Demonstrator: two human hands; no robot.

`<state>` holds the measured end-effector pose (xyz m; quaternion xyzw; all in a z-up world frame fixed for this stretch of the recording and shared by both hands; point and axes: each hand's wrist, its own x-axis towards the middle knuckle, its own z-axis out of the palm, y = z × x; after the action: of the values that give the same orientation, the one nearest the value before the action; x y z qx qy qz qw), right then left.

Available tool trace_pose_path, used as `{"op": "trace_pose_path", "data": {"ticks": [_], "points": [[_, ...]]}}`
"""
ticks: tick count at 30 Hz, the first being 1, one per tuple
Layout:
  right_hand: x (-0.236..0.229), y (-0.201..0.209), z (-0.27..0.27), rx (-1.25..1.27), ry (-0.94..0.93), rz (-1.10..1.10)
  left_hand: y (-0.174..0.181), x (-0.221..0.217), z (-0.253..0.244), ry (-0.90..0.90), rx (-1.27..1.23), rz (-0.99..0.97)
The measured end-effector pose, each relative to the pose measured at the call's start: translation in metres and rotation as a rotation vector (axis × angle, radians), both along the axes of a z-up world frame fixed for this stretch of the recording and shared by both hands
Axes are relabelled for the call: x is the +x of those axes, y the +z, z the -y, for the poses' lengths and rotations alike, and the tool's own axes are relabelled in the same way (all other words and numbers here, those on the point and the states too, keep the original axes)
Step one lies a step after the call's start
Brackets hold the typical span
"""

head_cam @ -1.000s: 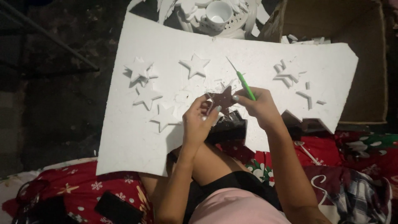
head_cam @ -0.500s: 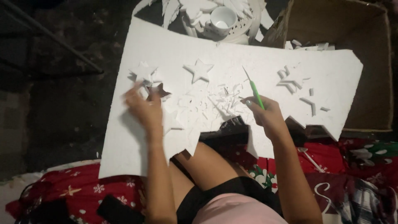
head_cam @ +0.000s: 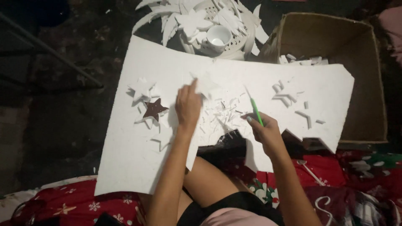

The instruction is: Cutting star shapes out of a large white foam board using a green utility knife.

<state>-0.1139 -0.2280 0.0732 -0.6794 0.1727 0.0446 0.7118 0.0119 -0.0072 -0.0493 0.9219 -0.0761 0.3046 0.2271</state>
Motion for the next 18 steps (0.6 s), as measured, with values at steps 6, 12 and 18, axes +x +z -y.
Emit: {"op": "trace_pose_path", "data": {"ticks": [6, 12, 18], "points": [[0.017, 0.016, -0.027, 0.07, -0.065, 0.201, 0.119, -0.09, 0.025, -0.246, -0.164, 0.191], [0.014, 0.017, -0.025, 0.162, -0.133, 0.168, 0.148, -0.121, 0.029, -0.355, -0.668, -0.148], [0.007, 0.025, -0.016, 0.119, 0.002, 0.136, 0.138, -0.116, 0.025, -0.487, -1.15, -0.612]]}}
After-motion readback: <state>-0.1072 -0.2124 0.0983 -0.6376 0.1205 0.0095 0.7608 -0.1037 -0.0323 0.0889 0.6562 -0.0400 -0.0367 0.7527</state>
